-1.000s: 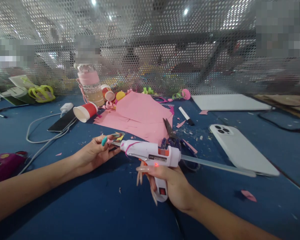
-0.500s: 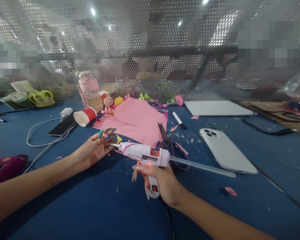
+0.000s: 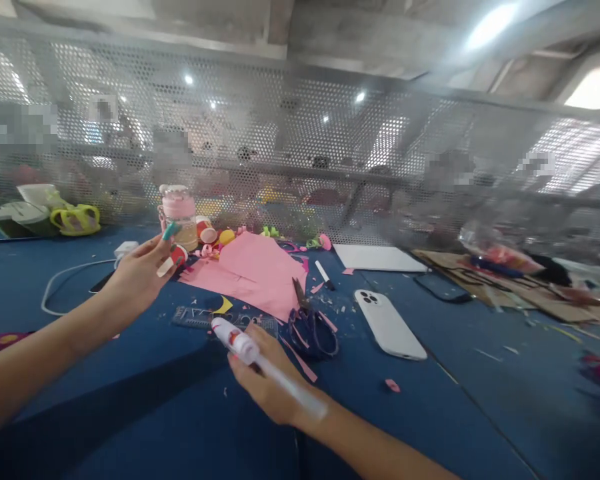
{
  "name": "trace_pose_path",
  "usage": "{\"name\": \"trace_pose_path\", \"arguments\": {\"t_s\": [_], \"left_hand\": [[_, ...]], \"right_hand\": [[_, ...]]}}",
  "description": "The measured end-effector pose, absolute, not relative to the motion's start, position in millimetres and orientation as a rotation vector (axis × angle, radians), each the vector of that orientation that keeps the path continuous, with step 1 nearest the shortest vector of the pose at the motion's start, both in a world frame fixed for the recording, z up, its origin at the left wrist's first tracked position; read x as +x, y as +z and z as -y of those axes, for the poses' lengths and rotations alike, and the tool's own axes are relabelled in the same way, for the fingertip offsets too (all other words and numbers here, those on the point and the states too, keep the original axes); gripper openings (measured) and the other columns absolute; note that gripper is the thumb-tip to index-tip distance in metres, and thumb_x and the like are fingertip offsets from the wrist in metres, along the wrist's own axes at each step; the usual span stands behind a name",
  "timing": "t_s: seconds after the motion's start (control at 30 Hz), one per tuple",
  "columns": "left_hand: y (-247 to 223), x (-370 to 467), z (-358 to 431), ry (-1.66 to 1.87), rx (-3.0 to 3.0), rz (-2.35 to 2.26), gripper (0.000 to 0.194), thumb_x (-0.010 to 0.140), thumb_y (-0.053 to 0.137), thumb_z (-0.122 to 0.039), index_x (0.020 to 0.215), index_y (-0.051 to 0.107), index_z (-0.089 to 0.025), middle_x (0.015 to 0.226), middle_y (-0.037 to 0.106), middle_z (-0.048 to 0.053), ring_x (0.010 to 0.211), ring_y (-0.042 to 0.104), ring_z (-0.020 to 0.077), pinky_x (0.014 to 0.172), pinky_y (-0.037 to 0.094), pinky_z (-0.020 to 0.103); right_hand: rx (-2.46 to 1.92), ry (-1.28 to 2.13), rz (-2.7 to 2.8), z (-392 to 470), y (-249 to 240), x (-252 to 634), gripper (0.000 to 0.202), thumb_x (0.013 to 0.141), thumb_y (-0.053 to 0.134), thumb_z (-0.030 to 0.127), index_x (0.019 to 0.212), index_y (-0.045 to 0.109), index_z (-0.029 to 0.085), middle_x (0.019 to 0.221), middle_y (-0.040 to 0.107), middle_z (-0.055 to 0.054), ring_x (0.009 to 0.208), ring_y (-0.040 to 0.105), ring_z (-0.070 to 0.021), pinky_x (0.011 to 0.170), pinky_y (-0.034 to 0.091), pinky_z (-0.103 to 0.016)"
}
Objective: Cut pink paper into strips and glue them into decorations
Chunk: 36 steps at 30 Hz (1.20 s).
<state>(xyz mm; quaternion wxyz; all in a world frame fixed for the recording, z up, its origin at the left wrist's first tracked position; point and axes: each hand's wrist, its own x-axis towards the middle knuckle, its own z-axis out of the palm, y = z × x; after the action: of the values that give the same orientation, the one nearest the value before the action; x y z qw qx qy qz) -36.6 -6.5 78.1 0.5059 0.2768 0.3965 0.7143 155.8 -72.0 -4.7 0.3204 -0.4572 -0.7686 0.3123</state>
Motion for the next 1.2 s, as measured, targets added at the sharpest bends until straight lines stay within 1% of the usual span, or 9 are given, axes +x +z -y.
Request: {"name": "trace_pose_path", "arguments": {"t_s": [0.1,0.23,0.3,0.47,0.67,0.8,0.93,1.07,1.2], "left_hand": [[92,-42,12,1.747,0.632,-0.929,0.017,0.072,0.064,-0.009,0.060,0.065,-0.020,0.061,0.062,-0.005,0.057,0.053,0.0075,0.058,0.041,0.020],[96,-47,13,1.746,0.659,-0.850,0.011,0.072,0.067,-0.012,0.063,0.065,-0.020,0.064,0.063,-0.005,0.055,0.052,0.0063,0.056,0.040,0.020],[94,-47,12,1.716,0.664,-0.845,0.011,0.072,0.066,-0.013,0.064,0.064,-0.020,0.064,0.062,-0.005,0.055,0.052,0.0068,0.057,0.042,0.020],[94,-43,16,1.666,0.664,-0.870,0.011,0.073,0.065,-0.013,0.064,0.064,-0.019,0.064,0.062,-0.005,0.054,0.051,0.0072,0.056,0.043,0.019],[97,-38,21,1.655,0.649,-0.821,0.015,0.076,0.063,-0.015,0.061,0.061,-0.019,0.068,0.060,-0.005,0.060,0.050,0.0076,0.058,0.040,0.019],[91,-34,19,1.616,0.684,-0.614,0.020,0.081,0.057,-0.014,0.061,0.060,-0.018,0.074,0.059,-0.004,0.063,0.050,0.0075,0.065,0.040,0.021],[75,-25,19,1.525,0.645,-0.538,0.014,0.078,0.061,-0.016,0.065,0.060,-0.019,0.077,0.061,-0.004,0.065,0.051,0.0069,0.070,0.041,0.023],[48,-14,21,1.379,0.584,-0.587,0.009,0.071,0.069,-0.015,0.066,0.061,-0.018,0.083,0.064,-0.003,0.070,0.056,0.0084,0.072,0.042,0.025],[20,-8,25,1.227,0.557,-0.614,0.017,0.059,0.078,-0.017,0.069,0.064,-0.019,0.080,0.066,-0.003,0.067,0.058,0.0089,0.070,0.044,0.025]], "right_hand": [[-1.343,0.376,2.304,77,1,133,0.009,0.073,0.048,0.019,0.082,0.049,0.016,0.081,0.055,-0.008,0.065,0.054,-0.0183,0.059,0.046,-0.032],[-1.387,0.156,2.517,73,4,93,0.021,0.079,0.049,0.016,0.095,0.052,0.004,0.096,0.054,-0.021,0.081,0.057,-0.0255,0.064,0.050,-0.035],[-1.345,0.058,2.554,64,4,71,0.021,0.080,0.049,0.011,0.098,0.053,0.002,0.096,0.055,-0.023,0.092,0.055,-0.0290,0.069,0.050,-0.037],[-1.475,0.090,2.389,38,8,20,0.027,0.085,0.040,0.011,0.108,0.049,0.001,0.106,0.052,-0.026,0.089,0.057,-0.0297,0.065,0.052,-0.041],[-1.198,0.140,2.436,29,26,5,0.038,0.083,0.052,0.022,0.117,0.045,0.005,0.118,0.049,-0.021,0.113,0.044,-0.0287,0.089,0.043,-0.040],[-1.083,0.095,2.386,39,21,48,0.023,0.088,0.044,0.024,0.096,0.055,0.005,0.098,0.056,-0.017,0.094,0.054,-0.0226,0.081,0.047,-0.034],[-1.194,-0.404,2.471,40,5,110,0.033,0.092,0.034,0.028,0.090,0.059,0.006,0.087,0.060,-0.017,0.088,0.056,-0.0274,0.073,0.048,-0.039],[-1.382,-0.552,2.598,33,-5,153,0.042,0.086,0.043,0.043,0.091,0.062,0.006,0.089,0.063,-0.020,0.088,0.057,-0.0304,0.072,0.048,-0.040],[-1.246,-0.505,2.808,32,-9,165,0.024,0.088,0.047,0.028,0.093,0.064,0.013,0.086,0.067,-0.012,0.086,0.059,-0.0242,0.076,0.047,-0.035]]}}
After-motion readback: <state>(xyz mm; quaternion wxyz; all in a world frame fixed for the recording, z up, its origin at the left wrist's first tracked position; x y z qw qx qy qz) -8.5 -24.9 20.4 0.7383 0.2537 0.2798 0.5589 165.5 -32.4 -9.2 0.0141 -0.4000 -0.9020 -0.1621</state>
